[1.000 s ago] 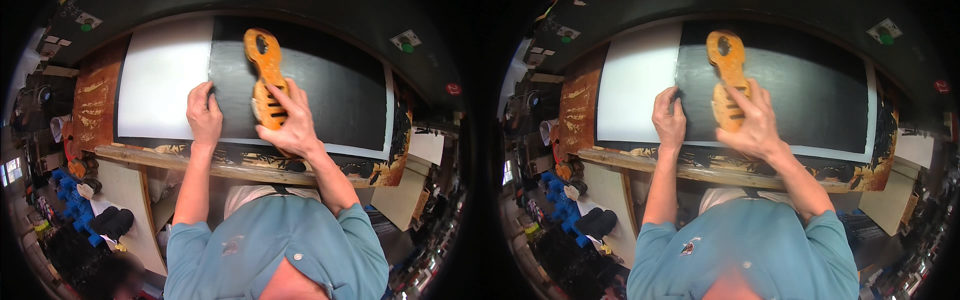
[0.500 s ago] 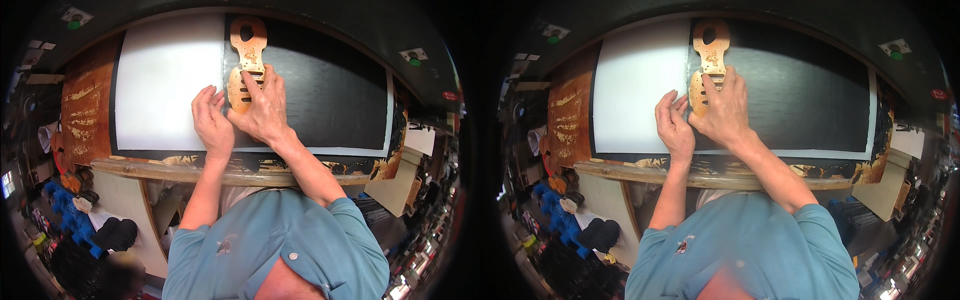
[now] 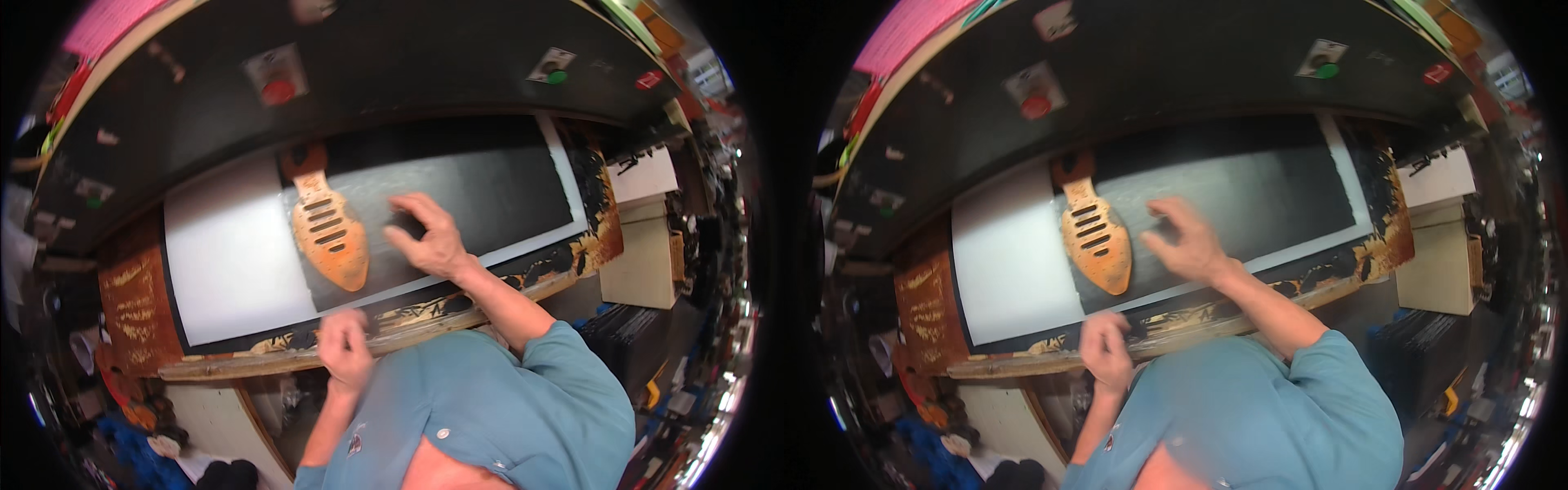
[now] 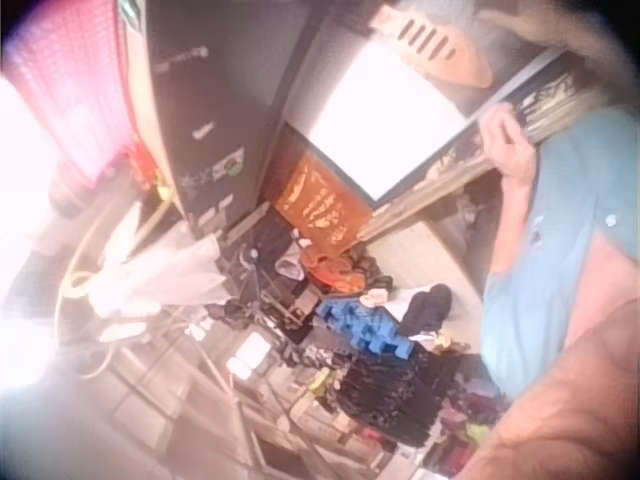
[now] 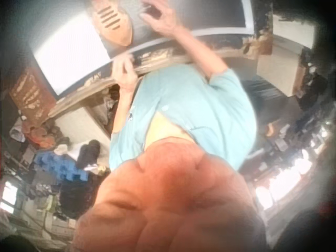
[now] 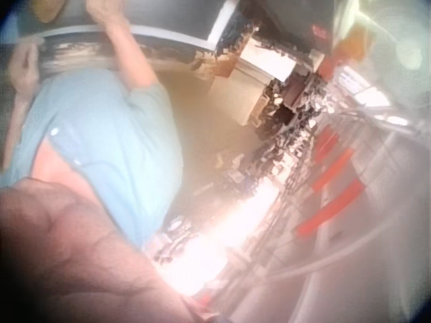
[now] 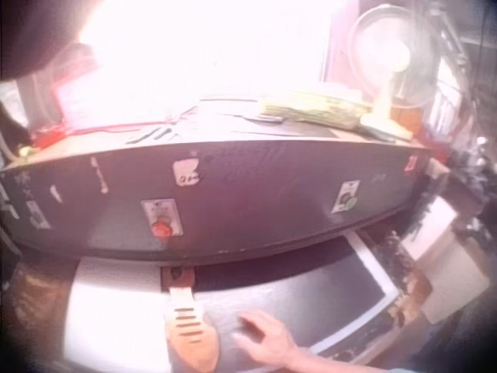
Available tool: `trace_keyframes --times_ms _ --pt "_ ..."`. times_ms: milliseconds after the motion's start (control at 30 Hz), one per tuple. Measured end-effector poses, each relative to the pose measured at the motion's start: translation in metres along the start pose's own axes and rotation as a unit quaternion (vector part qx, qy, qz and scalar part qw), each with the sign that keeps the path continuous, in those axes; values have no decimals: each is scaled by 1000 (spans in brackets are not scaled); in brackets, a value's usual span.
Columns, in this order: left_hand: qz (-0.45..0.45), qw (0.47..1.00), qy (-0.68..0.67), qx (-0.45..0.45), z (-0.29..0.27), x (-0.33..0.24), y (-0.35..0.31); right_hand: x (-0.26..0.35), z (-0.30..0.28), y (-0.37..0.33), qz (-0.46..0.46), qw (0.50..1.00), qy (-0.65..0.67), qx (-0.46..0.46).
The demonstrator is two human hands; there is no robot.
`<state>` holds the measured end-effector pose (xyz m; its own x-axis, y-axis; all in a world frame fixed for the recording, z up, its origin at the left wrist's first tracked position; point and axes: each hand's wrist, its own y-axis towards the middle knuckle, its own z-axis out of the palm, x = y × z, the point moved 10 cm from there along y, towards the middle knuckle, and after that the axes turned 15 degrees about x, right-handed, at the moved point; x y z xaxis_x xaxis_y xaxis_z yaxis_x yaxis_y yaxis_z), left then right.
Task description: The person uses a die-cutting machine to press a wooden sole-shaped template into black rubber sheets, then removes the cut soles and stacks them. They repeat this process multiple times, feeding new sheets and removing finished pieces.
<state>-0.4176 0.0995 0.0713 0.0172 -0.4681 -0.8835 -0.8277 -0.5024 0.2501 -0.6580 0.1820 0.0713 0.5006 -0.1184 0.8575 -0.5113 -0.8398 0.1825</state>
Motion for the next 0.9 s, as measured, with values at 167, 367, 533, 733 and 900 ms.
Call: trace_keyframes --times_ms 167,367,533,733,900 --pt "115 964 227 78 72 -17 -24 -19 -137 -43 20 972 22 -234" --pt "116 957 265 24 55 7 -21 13 -248 -49 -94 924 -66 -366" --pt "91 952 291 -34 48 7 41 -19 -246 -37 -16 953 -55 -297" --pt "57 943 323 -60 44 19 111 -63 -151 -73 29 959 -231 -162" --pt "39 943 326 -61 44 17 112 -64 -135 -82 -27 942 -293 -162"
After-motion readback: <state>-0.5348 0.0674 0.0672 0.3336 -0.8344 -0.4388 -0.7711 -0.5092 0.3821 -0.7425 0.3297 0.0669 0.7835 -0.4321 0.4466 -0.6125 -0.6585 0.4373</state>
